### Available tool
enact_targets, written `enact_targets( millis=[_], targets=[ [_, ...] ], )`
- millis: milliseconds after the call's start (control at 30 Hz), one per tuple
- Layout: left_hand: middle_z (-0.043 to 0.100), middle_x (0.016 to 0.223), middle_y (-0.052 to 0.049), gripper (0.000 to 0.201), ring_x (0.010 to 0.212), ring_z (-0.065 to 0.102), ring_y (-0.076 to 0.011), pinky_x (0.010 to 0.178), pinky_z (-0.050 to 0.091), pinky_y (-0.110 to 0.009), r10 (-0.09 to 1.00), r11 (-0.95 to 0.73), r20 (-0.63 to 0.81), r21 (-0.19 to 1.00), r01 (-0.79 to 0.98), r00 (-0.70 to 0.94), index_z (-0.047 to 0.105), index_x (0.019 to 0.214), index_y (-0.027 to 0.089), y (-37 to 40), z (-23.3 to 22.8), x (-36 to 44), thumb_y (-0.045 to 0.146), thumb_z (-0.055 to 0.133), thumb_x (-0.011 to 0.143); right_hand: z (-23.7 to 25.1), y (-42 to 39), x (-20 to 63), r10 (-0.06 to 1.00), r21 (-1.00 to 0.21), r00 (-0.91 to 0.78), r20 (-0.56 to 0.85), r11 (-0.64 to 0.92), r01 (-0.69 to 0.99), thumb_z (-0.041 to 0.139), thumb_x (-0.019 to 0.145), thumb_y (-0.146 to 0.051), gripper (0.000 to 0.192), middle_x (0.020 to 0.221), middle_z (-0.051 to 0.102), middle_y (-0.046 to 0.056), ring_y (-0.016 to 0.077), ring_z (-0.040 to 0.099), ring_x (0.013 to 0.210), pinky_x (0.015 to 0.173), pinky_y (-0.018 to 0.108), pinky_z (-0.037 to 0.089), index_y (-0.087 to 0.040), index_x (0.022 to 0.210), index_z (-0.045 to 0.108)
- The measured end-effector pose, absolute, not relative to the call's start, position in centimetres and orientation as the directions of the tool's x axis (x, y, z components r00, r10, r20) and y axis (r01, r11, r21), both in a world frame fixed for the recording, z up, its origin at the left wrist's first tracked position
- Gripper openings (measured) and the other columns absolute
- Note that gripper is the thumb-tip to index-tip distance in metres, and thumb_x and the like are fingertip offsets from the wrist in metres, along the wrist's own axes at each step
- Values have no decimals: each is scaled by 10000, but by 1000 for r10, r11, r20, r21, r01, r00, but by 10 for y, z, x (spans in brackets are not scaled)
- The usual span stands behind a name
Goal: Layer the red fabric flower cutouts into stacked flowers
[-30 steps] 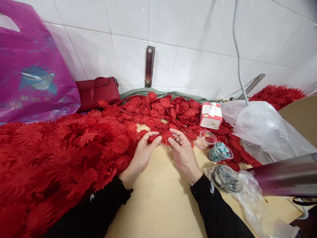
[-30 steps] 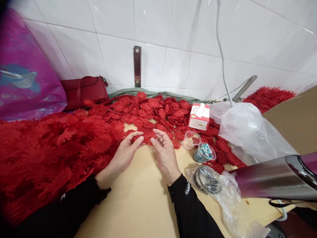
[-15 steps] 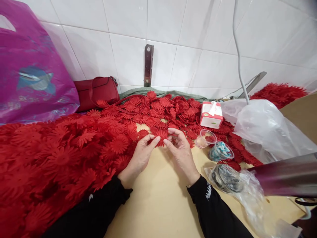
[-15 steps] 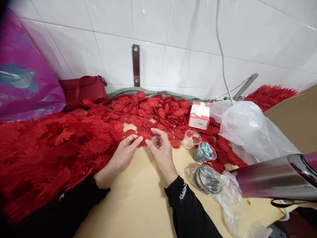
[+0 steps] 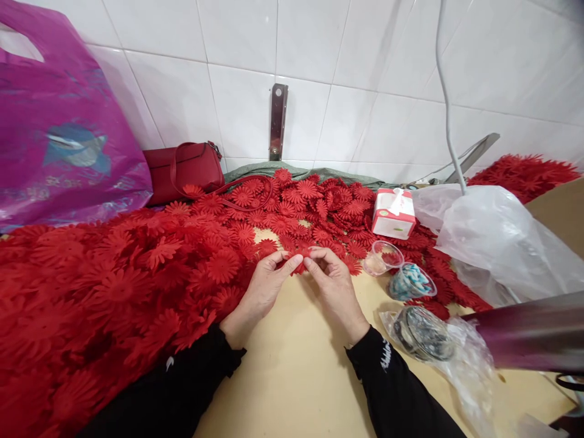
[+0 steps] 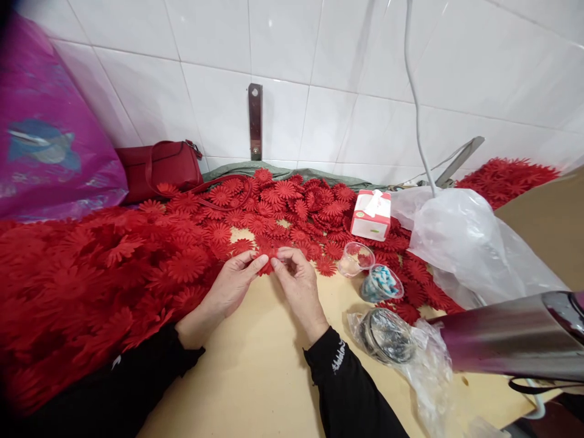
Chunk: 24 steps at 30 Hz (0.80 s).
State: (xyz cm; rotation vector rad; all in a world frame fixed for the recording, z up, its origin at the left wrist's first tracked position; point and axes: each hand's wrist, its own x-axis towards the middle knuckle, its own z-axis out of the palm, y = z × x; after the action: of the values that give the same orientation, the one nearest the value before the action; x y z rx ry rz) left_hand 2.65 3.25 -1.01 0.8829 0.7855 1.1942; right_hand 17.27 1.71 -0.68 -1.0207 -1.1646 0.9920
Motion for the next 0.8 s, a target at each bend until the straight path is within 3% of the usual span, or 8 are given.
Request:
enact_targets(
  millis=[100,267,400,533,633,800],
  targets=[
    [700,817,18,328,731,618,-112,759,514,-261,981,138,-45,842,-522,187,704,844,168,32,-12,28,436,883,780,-10,21,177,955,-945,258,142,209,-253,815,820,-395,236,848,638,-42,131,584,778,778,287,468,-241,847,639],
    [724,839,-1,300,790,659,-135,807,533,-276,987,131,-46,787,-603,155,715,883,180,33,-13,30,424,870,802,-11,29,183,929,-894,355,105,244,-375,786,758,-267,221,885,700,-34,147,632,841,840,306,467,-260,900,617],
    [713,856,6,278,793,643,-122,800,519,-259,988,116,-35,809,-576,150,713,872,180,35,-16,29,393,876,797,-6,23,180,949,-909,298,99,209,-362,692,764,-208,151,829,620,-40,124,534,754,736,272,425,-248,908,669],
    [712,872,-2,279,800,631,-128,798,509,-263,987,84,-4,870,-485,163,741,873,174,35,-14,26,401,879,786,0,15,176,985,-967,147,92,124,-224,751,843,-362,243,844,613,-33,137,519,767,733,280,425,-252,1057,714],
    [715,857,-8,302,787,625,-138,777,504,-268,980,77,7,908,-412,197,754,868,167,32,-9,25,424,881,773,-1,13,173,993,-990,60,105,110,-87,833,796,-431,284,871,652,-19,155,561,813,770,292,445,-229,944,699],
    [705,846,-1,291,746,594,-122,741,484,-256,982,94,-21,914,-394,186,754,888,174,30,-7,27,446,835,822,-9,19,176,974,-978,190,123,152,-146,793,837,-473,303,835,619,-44,143,560,756,741,282,460,-245,897,603]
  ],
)
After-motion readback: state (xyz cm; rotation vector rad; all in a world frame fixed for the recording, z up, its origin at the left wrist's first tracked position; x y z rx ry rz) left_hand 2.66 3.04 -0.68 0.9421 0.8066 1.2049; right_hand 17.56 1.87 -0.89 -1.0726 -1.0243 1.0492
